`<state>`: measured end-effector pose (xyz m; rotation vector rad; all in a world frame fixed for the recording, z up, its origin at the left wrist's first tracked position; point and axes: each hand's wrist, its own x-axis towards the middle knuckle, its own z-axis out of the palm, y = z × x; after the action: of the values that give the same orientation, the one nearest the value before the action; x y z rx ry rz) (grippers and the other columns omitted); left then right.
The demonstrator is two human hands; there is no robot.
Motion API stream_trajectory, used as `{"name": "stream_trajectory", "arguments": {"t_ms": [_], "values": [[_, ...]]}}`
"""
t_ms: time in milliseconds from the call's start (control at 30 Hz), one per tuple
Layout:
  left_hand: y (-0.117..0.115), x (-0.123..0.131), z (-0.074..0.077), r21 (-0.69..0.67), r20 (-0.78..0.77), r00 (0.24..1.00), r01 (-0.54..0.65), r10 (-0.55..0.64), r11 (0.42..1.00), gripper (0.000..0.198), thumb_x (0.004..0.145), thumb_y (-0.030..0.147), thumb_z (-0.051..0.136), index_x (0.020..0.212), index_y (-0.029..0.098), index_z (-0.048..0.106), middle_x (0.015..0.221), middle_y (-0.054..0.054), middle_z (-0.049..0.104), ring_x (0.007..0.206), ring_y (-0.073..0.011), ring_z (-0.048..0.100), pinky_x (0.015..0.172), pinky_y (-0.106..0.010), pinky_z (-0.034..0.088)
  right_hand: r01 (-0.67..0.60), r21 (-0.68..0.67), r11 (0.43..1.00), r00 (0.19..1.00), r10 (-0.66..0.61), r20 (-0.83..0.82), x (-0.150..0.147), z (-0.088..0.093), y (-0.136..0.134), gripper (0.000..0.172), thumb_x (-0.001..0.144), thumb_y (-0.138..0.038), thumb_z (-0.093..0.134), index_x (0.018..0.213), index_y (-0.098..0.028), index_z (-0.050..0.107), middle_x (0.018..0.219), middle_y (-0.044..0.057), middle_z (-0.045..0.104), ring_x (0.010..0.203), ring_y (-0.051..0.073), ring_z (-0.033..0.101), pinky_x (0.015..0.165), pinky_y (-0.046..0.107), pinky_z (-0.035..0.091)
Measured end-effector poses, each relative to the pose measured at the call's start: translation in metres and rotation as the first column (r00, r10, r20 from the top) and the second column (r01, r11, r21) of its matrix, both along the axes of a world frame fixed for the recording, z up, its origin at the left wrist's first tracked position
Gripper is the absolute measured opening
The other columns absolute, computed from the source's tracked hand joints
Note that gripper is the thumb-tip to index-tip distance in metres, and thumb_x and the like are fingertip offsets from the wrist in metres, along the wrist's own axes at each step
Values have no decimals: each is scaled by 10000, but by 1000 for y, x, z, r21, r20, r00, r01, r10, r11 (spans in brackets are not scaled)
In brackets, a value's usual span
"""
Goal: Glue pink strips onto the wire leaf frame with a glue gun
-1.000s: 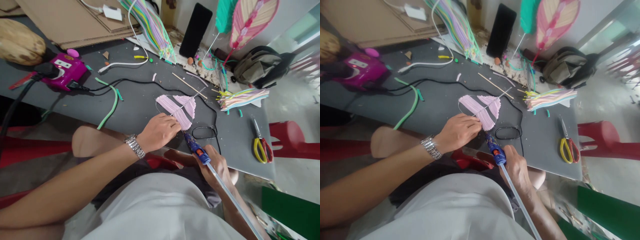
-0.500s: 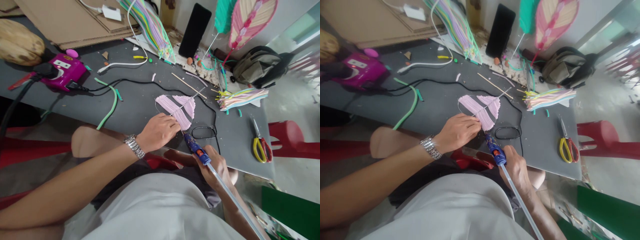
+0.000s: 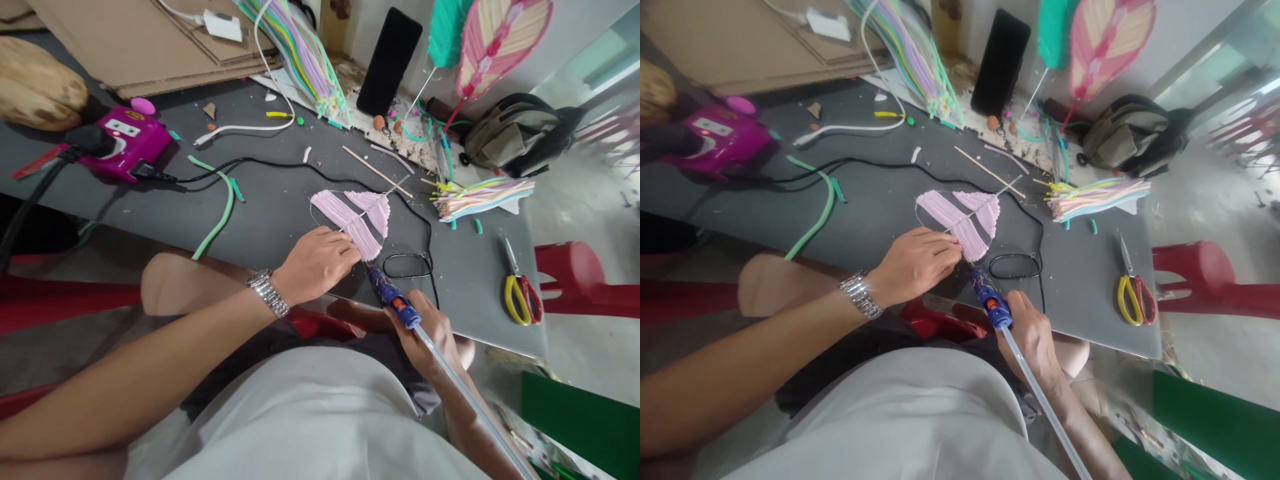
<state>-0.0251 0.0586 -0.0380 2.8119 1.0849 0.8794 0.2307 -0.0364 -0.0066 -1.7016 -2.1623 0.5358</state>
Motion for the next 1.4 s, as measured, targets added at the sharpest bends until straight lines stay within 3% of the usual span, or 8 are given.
{"name": "stream_trajectory", "arguments": {"t_ms": [167, 367, 567, 667, 767, 933, 1033, 1400], "values": [[1, 0, 0, 0, -14, 1000, -9, 9, 1000, 223, 1013, 155, 531, 865, 178, 696, 852, -46, 772, 818, -167, 692, 740, -310, 463, 267, -153, 951, 918, -300, -260, 14, -2, -1, 255, 864, -436, 755, 824, -220, 627, 636, -22, 605, 525, 142, 527, 520, 269, 431], [0, -1, 2, -7, 31, 999, 13, -13, 1000, 187, 980, 128, 562, 871, 175, 708, 883, -59, 776, 848, -185, 702, 763, -323, 475, 519, -295, 802, 446, -549, -707, 36, 7, 21, 294, 769, -397, 829, 810, -188, 626, 623, -19, 656, 484, 123, 590, 454, 235, 456], [1, -1, 3, 63, 58, 998, 31, -35, 998, 198, 962, 103, 560, 836, 173, 697, 904, -61, 788, 864, -206, 719, 734, -340, 485, 656, -420, 627, 255, -708, -659, 72, 6, 35, 493, 548, -454, 904, 857, -156, 662, 716, 23, 706, 552, 148, 648, 424, 221, 464], [1, 0, 3, 51, 39, 999, 25, -27, 998, 191, 965, 109, 562, 837, 175, 688, 897, -53, 789, 874, -201, 720, 741, -339, 482, 671, -371, 642, 376, -726, -576, 91, 9, 30, 524, 575, -543, 865, 870, -152, 681, 769, 50, 707, 627, 183, 656, 497, 286, 518], [1, 1, 2, 33, 10, 1000, 16, -16, 999, 188, 977, 126, 557, 843, 178, 679, 883, -42, 785, 862, -188, 710, 741, -332, 466, 707, 87, 702, 684, -648, -334, 87, 16, 20, 416, 714, -511, 807, 922, -162, 718, 859, 70, 710, 754, 206, 647, 597, 317, 524], [0, 0, 1, -17, -6, 1000, 2, -3, 1000, 215, 996, 134, 519, 864, 181, 682, 857, -43, 767, 831, -180, 688, 745, -338, 440, 84, 373, 924, 995, -97, 16, 6, 17, 11, 106, 985, -235, 595, 992, -198, 694, 888, 50, 721, 791, 176, 655, 717, 309, 527], [0, -1, 2, -45, -8, 1000, 4, -5, 999, 237, 1019, 162, 492, 879, 181, 682, 873, -52, 766, 835, -185, 680, 757, -347, 433, -178, 356, 917, 965, 93, 244, -44, 5, 20, 180, 993, -116, 528, 904, -193, 663, 906, 77, 710, 857, 203, 633, 755, 321, 494], [0, 0, 2, -76, -4, 1000, 14, -14, 997, 240, 1035, 181, 499, 912, 175, 706, 997, -62, 768, 866, -186, 681, 749, -349, 422, -222, 279, 934, 884, 71, 463, -62, -3, 38, 217, 961, -31, 457, 970, -179, 615, 860, 70, 618, 805, 218, 533, 736, 330, 421]]}}
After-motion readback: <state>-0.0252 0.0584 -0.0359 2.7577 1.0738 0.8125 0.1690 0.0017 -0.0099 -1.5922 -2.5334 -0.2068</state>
